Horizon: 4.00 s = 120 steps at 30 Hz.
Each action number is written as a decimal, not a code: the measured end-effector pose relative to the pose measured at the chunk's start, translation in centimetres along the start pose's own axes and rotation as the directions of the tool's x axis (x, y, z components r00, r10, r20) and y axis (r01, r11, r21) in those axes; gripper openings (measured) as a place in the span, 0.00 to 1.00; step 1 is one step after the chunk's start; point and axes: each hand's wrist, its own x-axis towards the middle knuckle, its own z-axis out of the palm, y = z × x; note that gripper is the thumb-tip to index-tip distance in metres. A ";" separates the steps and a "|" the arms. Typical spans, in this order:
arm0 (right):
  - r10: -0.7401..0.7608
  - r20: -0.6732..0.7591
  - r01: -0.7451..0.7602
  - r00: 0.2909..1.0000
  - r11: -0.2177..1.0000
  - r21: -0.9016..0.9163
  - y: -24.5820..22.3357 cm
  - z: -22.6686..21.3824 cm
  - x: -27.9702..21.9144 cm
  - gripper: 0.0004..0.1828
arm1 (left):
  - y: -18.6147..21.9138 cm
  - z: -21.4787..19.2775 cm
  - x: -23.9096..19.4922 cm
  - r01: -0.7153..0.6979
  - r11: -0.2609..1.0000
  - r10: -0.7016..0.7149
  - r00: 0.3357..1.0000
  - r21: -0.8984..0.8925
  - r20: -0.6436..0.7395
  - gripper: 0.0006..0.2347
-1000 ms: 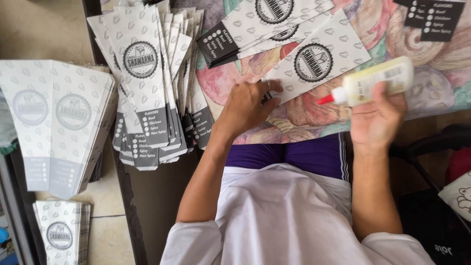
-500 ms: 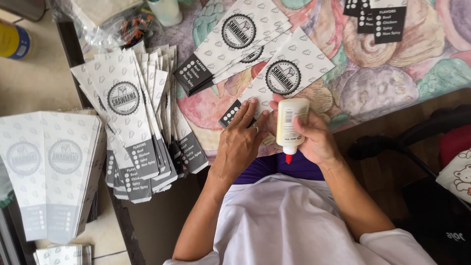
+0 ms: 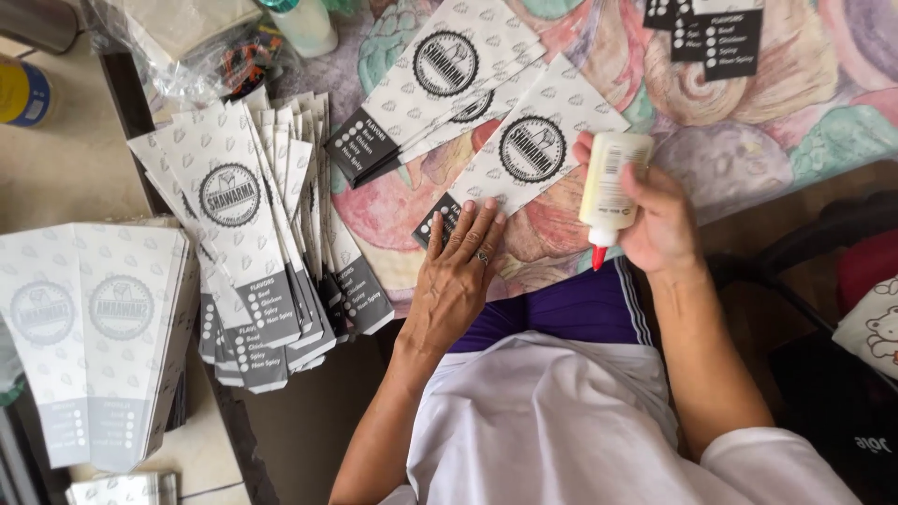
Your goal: Applying glue to paper food wrappers and folding them into shape.
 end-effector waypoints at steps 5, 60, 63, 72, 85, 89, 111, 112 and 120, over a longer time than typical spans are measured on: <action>0.044 0.037 -0.047 0.998 0.997 0.063 -1.2 -1.4 1.2 0.34 | -0.8 -1.8 -3.0 0.012 1.000 -0.013 0.999 -0.013 -0.047 0.23; -0.193 -0.245 0.234 0.950 0.960 0.151 -5.8 -7.8 0.3 0.31 | 1.0 -1.0 -1.3 0.056 0.980 -0.055 0.998 0.190 -0.010 0.43; -0.228 -0.416 0.315 0.880 0.937 0.153 -7.0 -10.2 -0.9 0.37 | 2.0 0.8 -0.3 0.044 0.949 -0.022 0.997 0.312 -0.072 0.40; -0.245 -0.412 0.412 0.878 0.825 0.387 -6.2 -13.4 -1.4 0.44 | 6.0 -3.0 2.3 0.164 0.942 -0.207 0.970 -0.293 -0.124 0.13; -0.205 -0.446 0.369 0.872 0.872 0.322 -6.3 -13.4 -1.6 0.49 | 6.7 7.4 28.8 -0.217 0.626 -0.119 0.922 -0.749 -0.367 0.27; -0.219 -0.435 0.377 0.873 0.870 0.317 -6.4 -13.4 -1.5 0.46 | 9.3 13.0 37.8 -0.176 0.688 -0.198 0.888 -0.705 -0.415 0.27; -0.204 -0.474 0.400 0.856 0.844 0.358 -6.3 -13.7 -1.4 0.52 | 3.8 0.4 20.5 0.127 0.987 -0.160 0.861 -0.099 -0.484 0.18; -0.206 -0.480 0.405 0.853 0.841 0.359 -6.4 -13.6 -1.4 0.52 | 1.4 -0.2 18.8 0.121 0.988 -0.154 0.864 -0.099 -0.480 0.18; -0.193 -0.426 0.355 0.884 0.870 0.342 -6.9 -12.3 -1.7 0.52 | -0.8 -0.3 7.2 0.308 0.918 -0.275 0.949 0.252 -0.156 0.28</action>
